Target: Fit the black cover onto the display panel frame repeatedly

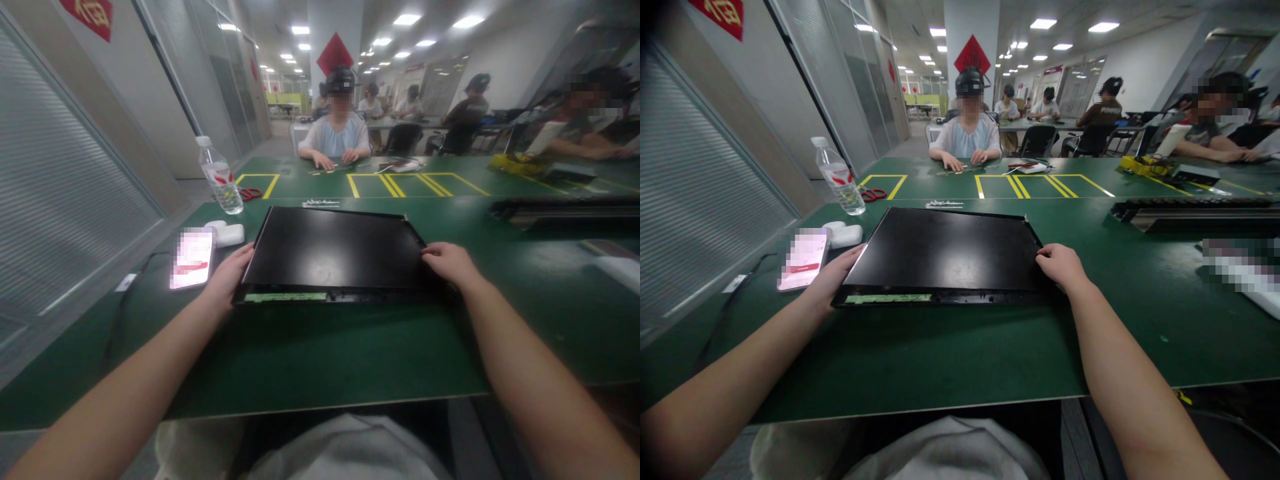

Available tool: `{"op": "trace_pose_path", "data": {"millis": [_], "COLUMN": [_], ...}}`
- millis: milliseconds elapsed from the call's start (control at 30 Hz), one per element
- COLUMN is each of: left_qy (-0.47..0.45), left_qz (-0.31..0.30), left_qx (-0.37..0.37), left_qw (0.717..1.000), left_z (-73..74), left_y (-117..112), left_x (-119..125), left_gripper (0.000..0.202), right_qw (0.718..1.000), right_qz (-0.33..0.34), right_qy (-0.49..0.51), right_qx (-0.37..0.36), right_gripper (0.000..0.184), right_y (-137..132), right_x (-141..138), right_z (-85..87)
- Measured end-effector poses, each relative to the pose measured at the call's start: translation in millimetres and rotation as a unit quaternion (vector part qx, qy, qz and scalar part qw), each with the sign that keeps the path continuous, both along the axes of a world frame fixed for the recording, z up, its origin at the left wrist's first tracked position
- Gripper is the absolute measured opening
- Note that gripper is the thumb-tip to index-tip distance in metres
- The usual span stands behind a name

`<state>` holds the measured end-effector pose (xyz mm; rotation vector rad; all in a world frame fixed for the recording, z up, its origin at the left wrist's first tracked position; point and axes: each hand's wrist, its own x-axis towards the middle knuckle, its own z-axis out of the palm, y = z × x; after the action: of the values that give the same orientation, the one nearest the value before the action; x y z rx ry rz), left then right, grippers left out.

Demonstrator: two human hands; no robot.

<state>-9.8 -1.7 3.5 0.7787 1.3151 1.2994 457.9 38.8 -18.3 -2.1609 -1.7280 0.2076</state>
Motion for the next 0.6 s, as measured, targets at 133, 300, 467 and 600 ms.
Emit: {"op": "trace_pose_path", "data": {"millis": [133, 300, 467, 600], "left_qy": [-0.047, -0.055, -0.035, -0.029], "left_qz": [0.015, 0.041, 0.034, -0.006], "left_qx": [-0.013, -0.027, -0.023, -0.011], "left_qw": [0.999, 0.997, 0.999, 1.0], "left_z": [6.5, 15.7, 14.9, 12.9], "left_y": [-4.2, -9.3, -9.3, -8.8], "left_x": [5.5, 11.8, 10.4, 6.1], "left_gripper": [0.056, 0.072, 0.075, 0.072], "right_qw": [1.0, 1.0, 1.0, 1.0], "right_qz": [-0.001, 0.0, 0.001, 0.003], "right_qy": [0.001, 0.004, 0.003, 0.007], "right_qx": [0.005, -0.004, -0.002, 0.001], "right_gripper": [0.03, 0.032, 0.032, 0.032], "right_y": [0.1, 0.2, -0.4, 0.3], "right_x": [0.2, 1.1, 0.1, -0.4], "right_z": [0.0, 0.8, 1.8, 1.3]}}
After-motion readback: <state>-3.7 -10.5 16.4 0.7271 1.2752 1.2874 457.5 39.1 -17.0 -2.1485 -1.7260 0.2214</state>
